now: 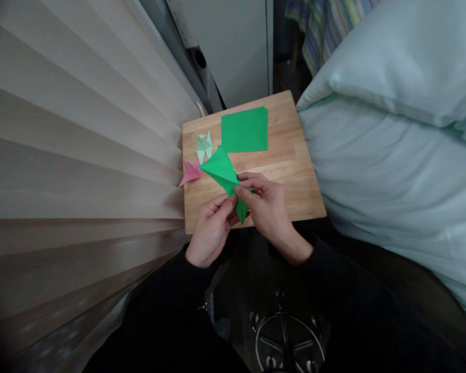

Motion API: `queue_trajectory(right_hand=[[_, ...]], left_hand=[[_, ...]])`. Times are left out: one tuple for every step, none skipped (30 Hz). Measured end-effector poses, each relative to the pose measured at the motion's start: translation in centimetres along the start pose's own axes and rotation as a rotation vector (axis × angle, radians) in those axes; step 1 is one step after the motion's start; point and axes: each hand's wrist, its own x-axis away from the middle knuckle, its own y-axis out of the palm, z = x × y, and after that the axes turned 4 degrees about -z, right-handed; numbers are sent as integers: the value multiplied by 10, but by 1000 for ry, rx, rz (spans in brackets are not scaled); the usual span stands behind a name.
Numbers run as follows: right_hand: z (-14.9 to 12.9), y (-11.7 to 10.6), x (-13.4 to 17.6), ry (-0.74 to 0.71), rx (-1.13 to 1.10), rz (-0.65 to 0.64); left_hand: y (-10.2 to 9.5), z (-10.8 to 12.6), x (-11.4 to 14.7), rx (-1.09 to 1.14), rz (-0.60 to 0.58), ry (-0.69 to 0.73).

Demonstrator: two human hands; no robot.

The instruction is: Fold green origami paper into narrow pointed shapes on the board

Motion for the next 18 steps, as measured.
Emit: queue_trajectory(right_hand=[[-1,0,0,-4,9,-1],[-1,0,1,-6,16,-1],[-1,0,1,-6,22,-2],[-1,0,1,-4,24,-1],[-1,0,1,-1,26,-1],[-1,0,1,2,31,-2],[-1,0,0,3,40,-4],[0,-1,0,-1,51,-7],[0,-1,0,-11,65,-9],[0,-1,-1,-27,78,-9],[0,-1,-1,-44,92,-9],[0,-2,-2,-60,103,-10],[0,-2,-2,-70,111,-14],[0,-2,-2,-74,114,-18],[0,-2,-2,-72,112,-23],[0,-1,-1,-67,106,-27],[0,-1,-1,-60,99,-29],[1,-1,0,-56,94,-30]], left_hand=[[0,0,0,5,-3,1],[0,0,0,7,-5,3],[0,-1,0,4,-6,6],[0,-1,-1,-6,-4,11],[0,-1,-1,-25,1,19],[-1,-2,-1,-52,10,30],[-1,-2,-2,-84,21,41],[-2,-2,-2,-118,31,53],[-3,-2,-3,-149,38,64],[-4,-2,-3,-172,40,71],[-4,-2,-3,-183,37,75],[-4,-2,-3,-185,32,79],[-5,-2,-3,-182,26,82],[-5,-1,-3,-178,24,84],[-5,-1,-3,-177,26,85],[-5,-1,-3,-178,30,84],[-6,-1,-3,-180,35,83],[-6,-1,-3,-182,37,80]])
